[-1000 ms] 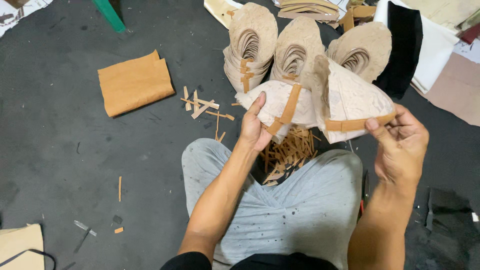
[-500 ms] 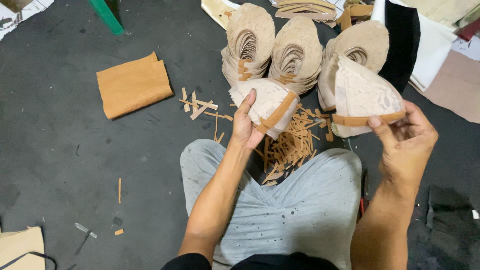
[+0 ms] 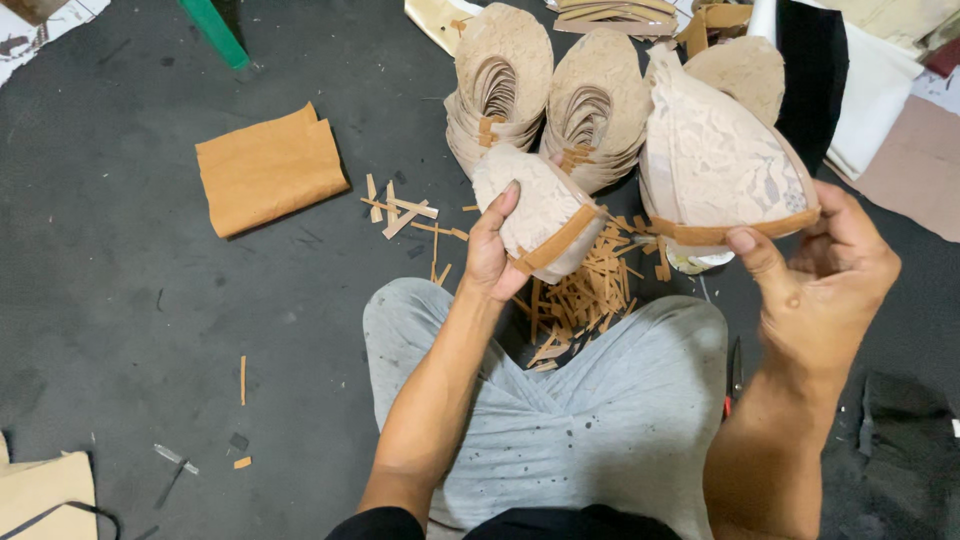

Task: The person sits on the workshop floor and uses scissors to trim excess material from the taped edge of a shoe upper component, letting cut strips fall onto the floor. They then set the trimmed piece with a stack of similar components and gather the cut strips from the floor.

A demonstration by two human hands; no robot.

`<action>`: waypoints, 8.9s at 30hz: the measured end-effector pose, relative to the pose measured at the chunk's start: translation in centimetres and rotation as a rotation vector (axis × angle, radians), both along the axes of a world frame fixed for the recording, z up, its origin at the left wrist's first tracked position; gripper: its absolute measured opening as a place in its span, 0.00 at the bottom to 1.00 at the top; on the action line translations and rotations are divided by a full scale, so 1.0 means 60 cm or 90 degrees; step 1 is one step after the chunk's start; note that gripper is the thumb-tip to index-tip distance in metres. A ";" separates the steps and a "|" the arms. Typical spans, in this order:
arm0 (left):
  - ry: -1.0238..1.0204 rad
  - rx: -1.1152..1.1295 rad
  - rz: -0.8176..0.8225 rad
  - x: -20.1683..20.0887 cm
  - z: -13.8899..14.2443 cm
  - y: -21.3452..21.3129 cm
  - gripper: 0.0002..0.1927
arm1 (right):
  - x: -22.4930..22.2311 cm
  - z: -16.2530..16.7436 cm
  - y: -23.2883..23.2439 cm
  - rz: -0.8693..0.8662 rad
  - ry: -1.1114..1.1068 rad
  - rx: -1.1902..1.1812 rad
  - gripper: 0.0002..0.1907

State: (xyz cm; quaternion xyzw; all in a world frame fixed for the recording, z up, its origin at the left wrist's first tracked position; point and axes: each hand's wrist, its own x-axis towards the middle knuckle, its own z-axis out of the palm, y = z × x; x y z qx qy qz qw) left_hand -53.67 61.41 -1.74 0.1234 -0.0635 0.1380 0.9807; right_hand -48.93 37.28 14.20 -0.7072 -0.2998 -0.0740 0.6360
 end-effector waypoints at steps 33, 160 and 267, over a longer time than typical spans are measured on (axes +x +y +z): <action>-0.003 0.024 -0.069 -0.002 -0.007 -0.009 0.36 | 0.045 -0.101 -0.020 0.000 0.096 0.173 0.16; 0.788 1.678 0.318 0.141 -0.117 0.283 0.12 | 0.109 -0.534 0.067 0.100 0.400 -0.155 0.10; 0.371 0.998 0.249 0.038 -0.221 -0.052 0.09 | 0.123 -0.638 0.072 0.399 0.687 0.303 0.28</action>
